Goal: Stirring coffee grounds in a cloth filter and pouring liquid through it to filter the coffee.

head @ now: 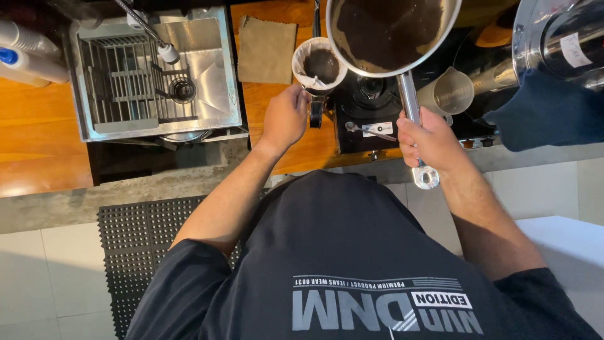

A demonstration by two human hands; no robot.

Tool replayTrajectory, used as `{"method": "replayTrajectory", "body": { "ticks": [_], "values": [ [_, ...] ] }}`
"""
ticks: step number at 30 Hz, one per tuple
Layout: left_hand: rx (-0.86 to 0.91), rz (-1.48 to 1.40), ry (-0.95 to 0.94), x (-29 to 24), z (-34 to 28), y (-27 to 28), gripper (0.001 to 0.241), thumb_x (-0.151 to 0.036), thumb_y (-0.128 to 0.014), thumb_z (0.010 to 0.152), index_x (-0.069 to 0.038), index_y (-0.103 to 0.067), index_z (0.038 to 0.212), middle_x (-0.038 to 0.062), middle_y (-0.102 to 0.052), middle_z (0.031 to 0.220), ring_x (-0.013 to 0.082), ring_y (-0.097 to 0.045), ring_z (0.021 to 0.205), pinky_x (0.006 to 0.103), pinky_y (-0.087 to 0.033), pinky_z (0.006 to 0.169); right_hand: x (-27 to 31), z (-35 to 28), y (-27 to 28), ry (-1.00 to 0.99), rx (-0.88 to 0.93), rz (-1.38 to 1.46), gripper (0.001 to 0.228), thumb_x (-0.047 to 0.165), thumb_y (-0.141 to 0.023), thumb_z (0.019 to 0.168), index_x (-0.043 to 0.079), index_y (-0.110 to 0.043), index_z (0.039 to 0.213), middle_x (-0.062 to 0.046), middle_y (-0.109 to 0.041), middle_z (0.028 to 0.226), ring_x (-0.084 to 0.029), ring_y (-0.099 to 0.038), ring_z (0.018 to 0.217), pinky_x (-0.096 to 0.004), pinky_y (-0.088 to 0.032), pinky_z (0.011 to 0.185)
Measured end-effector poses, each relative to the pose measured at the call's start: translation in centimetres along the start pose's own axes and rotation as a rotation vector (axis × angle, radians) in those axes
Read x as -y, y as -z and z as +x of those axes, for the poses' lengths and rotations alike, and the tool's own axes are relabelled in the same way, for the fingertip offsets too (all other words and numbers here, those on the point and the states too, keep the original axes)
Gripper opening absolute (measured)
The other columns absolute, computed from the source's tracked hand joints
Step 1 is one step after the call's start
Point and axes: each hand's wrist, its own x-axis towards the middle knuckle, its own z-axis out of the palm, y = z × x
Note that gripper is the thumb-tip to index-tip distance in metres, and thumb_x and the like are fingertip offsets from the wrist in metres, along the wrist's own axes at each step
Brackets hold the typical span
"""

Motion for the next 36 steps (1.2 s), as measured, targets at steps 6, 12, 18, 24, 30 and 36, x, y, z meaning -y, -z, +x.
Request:
{"method": "replayTrajectory", "body": {
  "ticks": [6, 12, 18, 24, 30, 36],
  "values": [
    [-0.011, 0.018, -0.007, -0.2, -0.2, 0.0, 0.029, -0.024, -0.045, 0.103, -0.010, -0.069, 0.094, 0.023, -0.073, 0.083, 0.0477, -0.071, 0.094, 0.0553, -0.056, 0.078, 0.7, 0.0, 0.0, -0.014, -0.002, -0.072, 0.013, 0.014, -0.053, 0.105, 0.007, -0.048, 0.094, 0.000, -0.036, 0.065, -0.013, -0.043, 0.043, -0.032, -0.038, 0.032],
    [-0.020, 0.002, -0.021, -0.9, -0.6, 0.3, 0.030, -0.021, -0.045, 0.104, -0.007, -0.070, 0.094, 0.023, -0.074, 0.084, 0.0478, -0.072, 0.093, 0.0533, -0.057, 0.076, 1.1, -0.1, -0.1, -0.014, -0.002, -0.111, 0.009, 0.011, -0.051, 0.102, 0.006, -0.048, 0.096, -0.001, -0.039, 0.067, -0.012, -0.045, 0.045, -0.031, -0.040, 0.032],
    [-0.002, 0.006, -0.015, -1.0, -0.7, 0.4, 0.029, -0.024, -0.045, 0.103, -0.010, -0.069, 0.095, 0.023, -0.073, 0.083, 0.0478, -0.071, 0.094, 0.0543, -0.056, 0.078, 2.1, -0.5, -0.7, -0.013, -0.019, -0.117, 0.007, 0.008, -0.051, 0.101, 0.005, -0.048, 0.096, -0.002, -0.038, 0.064, -0.013, -0.043, 0.042, -0.032, -0.039, 0.032],
    [-0.011, -0.004, -0.012, -0.8, -0.6, 0.2, 0.030, -0.024, -0.046, 0.103, -0.009, -0.070, 0.093, 0.023, -0.073, 0.083, 0.0480, -0.071, 0.093, 0.0546, -0.056, 0.076, 2.4, -0.5, -0.5, -0.006, -0.024, -0.130, 0.006, 0.007, -0.051, 0.101, 0.004, -0.048, 0.097, -0.003, -0.038, 0.064, -0.013, -0.043, 0.042, -0.032, -0.039, 0.032],
    [-0.025, 0.009, -0.035, -0.7, -0.7, 0.1, 0.028, -0.021, -0.047, 0.103, -0.008, -0.069, 0.092, 0.023, -0.072, 0.080, 0.0473, -0.072, 0.090, 0.0528, -0.056, 0.074, 2.1, -0.4, -0.4, 0.005, -0.018, -0.135, 0.006, 0.008, -0.051, 0.101, 0.004, -0.048, 0.097, -0.003, -0.037, 0.064, -0.013, -0.042, 0.042, -0.032, -0.039, 0.032],
    [-0.030, -0.007, -0.030, -1.3, -0.9, 0.5, 0.029, -0.019, -0.046, 0.103, -0.008, -0.070, 0.092, 0.021, -0.073, 0.081, 0.0453, -0.073, 0.089, 0.0501, -0.057, 0.073, 2.9, -0.8, -0.9, 0.012, -0.019, -0.129, 0.006, 0.007, -0.050, 0.101, 0.005, -0.048, 0.096, -0.002, -0.036, 0.063, -0.011, -0.040, 0.042, -0.032, -0.038, 0.031]
  ]
}}
